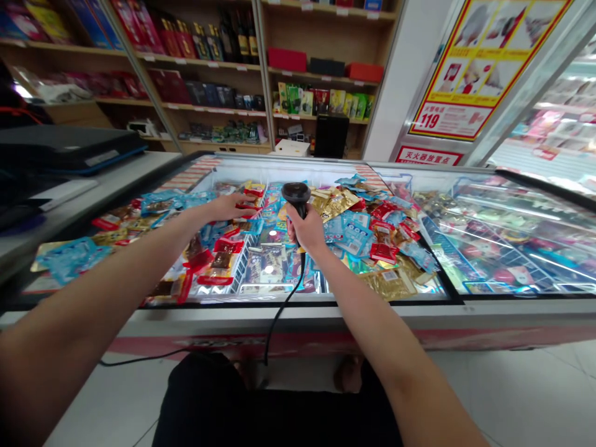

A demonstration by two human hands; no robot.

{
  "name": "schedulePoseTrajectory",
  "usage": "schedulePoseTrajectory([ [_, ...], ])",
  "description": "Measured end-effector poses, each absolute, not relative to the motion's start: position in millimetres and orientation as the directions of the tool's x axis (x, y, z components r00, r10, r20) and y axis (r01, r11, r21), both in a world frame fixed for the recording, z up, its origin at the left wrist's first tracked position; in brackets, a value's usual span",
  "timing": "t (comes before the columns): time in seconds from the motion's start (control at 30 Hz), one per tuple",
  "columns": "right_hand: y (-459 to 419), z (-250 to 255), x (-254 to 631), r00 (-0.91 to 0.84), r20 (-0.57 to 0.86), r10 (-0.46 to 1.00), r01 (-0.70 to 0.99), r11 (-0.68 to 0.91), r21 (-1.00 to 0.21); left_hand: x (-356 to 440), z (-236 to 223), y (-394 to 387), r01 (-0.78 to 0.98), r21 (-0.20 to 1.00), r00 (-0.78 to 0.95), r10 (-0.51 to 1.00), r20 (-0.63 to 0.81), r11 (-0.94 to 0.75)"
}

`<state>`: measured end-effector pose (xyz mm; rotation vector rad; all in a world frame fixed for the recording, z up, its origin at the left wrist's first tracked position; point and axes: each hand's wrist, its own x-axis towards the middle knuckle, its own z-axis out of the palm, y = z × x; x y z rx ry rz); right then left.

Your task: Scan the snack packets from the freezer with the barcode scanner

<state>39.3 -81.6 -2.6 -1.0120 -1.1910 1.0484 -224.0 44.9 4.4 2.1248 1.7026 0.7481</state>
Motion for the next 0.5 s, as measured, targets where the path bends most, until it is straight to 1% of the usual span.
schedulePoseTrajectory([
  [0.07,-82.0,-3.4,40.9,0.082,0.212,0.974,-0.079,0.218,-0.973,-227.4,5.0,33.6,0.792,0.546,0.25,0.96,0.122,-0.275],
  [0.1,-82.1,-3.6,41.4,0.085,0.217,0.973,-0.075,0.223,-0.972,-228.8,5.0,29.4,0.788,0.544,0.278,0.955,0.103,-0.289],
  [0.17,-82.3,-3.7,41.9,0.084,0.222,0.971,-0.072,0.229,-0.971,-229.5,3.5,24.2,0.79,0.537,0.282,0.953,0.108,-0.294],
  [0.4,-81.4,-4.7,41.6,0.08,0.216,0.973,-0.086,0.222,-0.971,-201.8,-4.9,18.7,0.892,0.411,0.087,0.963,0.257,-0.19],
  [0.5,-81.6,-4.3,42.1,0.084,0.211,0.974,-0.088,0.219,-0.972,-187.0,1.8,11.7,0.894,0.435,-0.011,0.965,0.263,-0.109],
])
